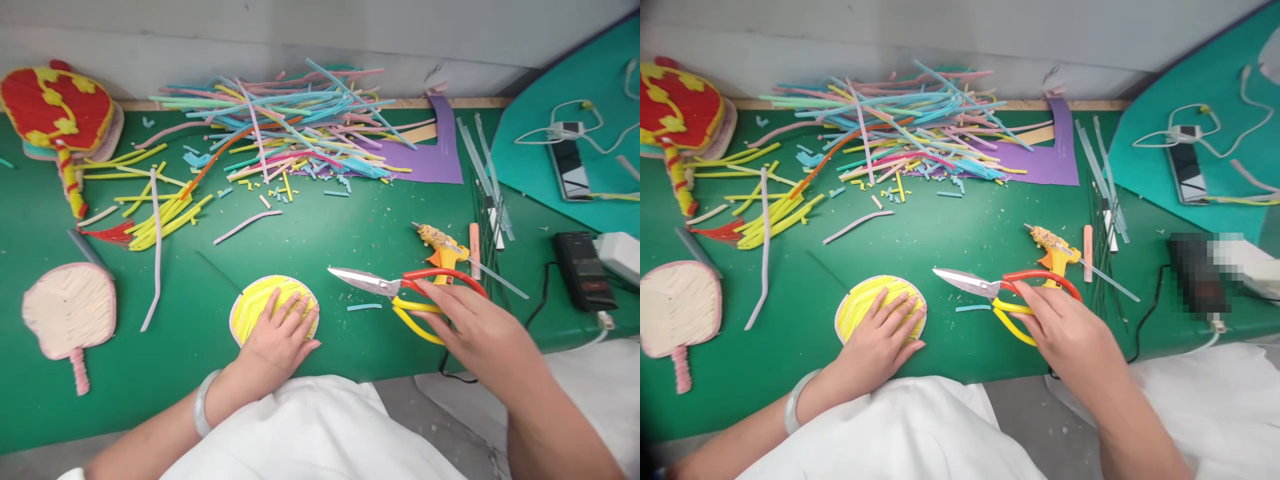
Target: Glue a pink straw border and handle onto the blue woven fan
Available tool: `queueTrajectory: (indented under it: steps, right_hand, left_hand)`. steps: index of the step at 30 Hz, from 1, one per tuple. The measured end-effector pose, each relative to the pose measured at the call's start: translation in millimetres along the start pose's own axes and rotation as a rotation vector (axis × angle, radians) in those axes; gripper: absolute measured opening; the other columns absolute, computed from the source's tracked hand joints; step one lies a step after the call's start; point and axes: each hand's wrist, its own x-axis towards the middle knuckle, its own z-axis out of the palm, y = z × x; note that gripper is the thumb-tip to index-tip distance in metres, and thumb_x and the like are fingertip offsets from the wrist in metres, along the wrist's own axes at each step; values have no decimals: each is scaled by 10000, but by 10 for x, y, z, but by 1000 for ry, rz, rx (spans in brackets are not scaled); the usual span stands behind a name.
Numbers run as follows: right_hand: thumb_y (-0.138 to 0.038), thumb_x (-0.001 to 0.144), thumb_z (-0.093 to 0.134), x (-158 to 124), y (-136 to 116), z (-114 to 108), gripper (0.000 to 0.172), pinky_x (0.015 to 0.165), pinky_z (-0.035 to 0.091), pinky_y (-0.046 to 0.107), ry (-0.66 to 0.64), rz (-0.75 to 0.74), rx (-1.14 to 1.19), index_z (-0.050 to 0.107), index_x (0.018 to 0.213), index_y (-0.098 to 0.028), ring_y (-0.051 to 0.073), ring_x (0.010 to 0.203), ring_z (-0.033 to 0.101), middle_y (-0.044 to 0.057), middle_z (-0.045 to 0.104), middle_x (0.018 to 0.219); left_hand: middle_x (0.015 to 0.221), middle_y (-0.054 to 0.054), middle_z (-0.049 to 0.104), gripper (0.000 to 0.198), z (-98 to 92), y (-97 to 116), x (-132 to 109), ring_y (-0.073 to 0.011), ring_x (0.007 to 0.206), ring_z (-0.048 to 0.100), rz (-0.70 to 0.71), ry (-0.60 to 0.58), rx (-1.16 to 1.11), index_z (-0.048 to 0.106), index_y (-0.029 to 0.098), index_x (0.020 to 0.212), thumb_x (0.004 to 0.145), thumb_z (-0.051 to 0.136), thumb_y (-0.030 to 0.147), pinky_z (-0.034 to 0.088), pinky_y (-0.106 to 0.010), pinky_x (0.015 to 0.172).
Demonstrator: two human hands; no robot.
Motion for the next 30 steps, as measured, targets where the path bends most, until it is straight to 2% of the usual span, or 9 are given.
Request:
queueTrajectory:
  steps: [7, 14, 19, 24, 26, 28, 30]
  right_hand:
    - [-373, 958, 545, 329, 32, 491, 419, 850, 546, 396, 187, 317, 52, 517, 1321, -166, 267, 983, 683, 129, 698, 1120]
    - [-372, 927, 590, 488, 209, 765, 391, 876, 531, 441, 266, 359, 121, 588, 1269, -182, 283, 1014, 644, 131, 687, 1091]
    - [-371, 932, 587, 511, 252, 820, 361, 881, 519, 452, 302, 337, 63, 638, 1251, -208, 281, 1011, 613, 107, 672, 1013]
    - [-304, 948, 572, 473, 102, 662, 264, 887, 491, 456, 372, 299, 2, 674, 1166, -196, 275, 993, 605, 114, 674, 1025]
    - [-263, 948, 575, 423, -21, 568, 165, 870, 487, 419, 334, 216, 97, 684, 1062, -214, 244, 950, 616, 88, 685, 994]
    - [-260, 954, 574, 365, -142, 500, 115, 837, 479, 377, 140, 81, 227, 664, 1012, -219, 219, 925, 619, 66, 691, 980]
    - [-273, 960, 569, 315, -233, 476, 118, 800, 461, 367, -52, 35, 257, 642, 1021, -203, 221, 928, 611, 71, 683, 1000]
  left_hand:
    - [1240, -143, 686, 443, 15, -6, -1, -322, 1181, 609, 12, -3, 25, 625, 121, 1281, 985, 494, 422, 335, -568, 1123]
    - [1230, -134, 695, 428, 41, -10, 0, -302, 1173, 617, 4, 0, 29, 624, 139, 1284, 993, 477, 415, 303, -567, 1147]
    - [1214, -132, 704, 432, 21, -3, 21, -298, 1150, 627, 11, 11, 33, 631, 126, 1268, 1007, 444, 415, 288, -568, 1150]
    - [1202, -130, 708, 435, 29, 0, 24, -298, 1138, 632, 1, 29, 21, 638, 121, 1257, 1012, 432, 415, 280, -558, 1150]
    - [1190, -125, 714, 438, 34, -1, 22, -297, 1135, 633, -1, 34, 17, 641, 124, 1252, 1012, 427, 421, 281, -555, 1150]
    - [1190, -124, 714, 432, 37, -4, 17, -296, 1136, 632, 1, 27, 17, 640, 126, 1255, 1011, 433, 418, 278, -558, 1153]
    - [1197, -126, 711, 423, 39, -7, 12, -298, 1145, 628, 4, 21, 15, 638, 122, 1257, 1009, 447, 406, 275, -566, 1156]
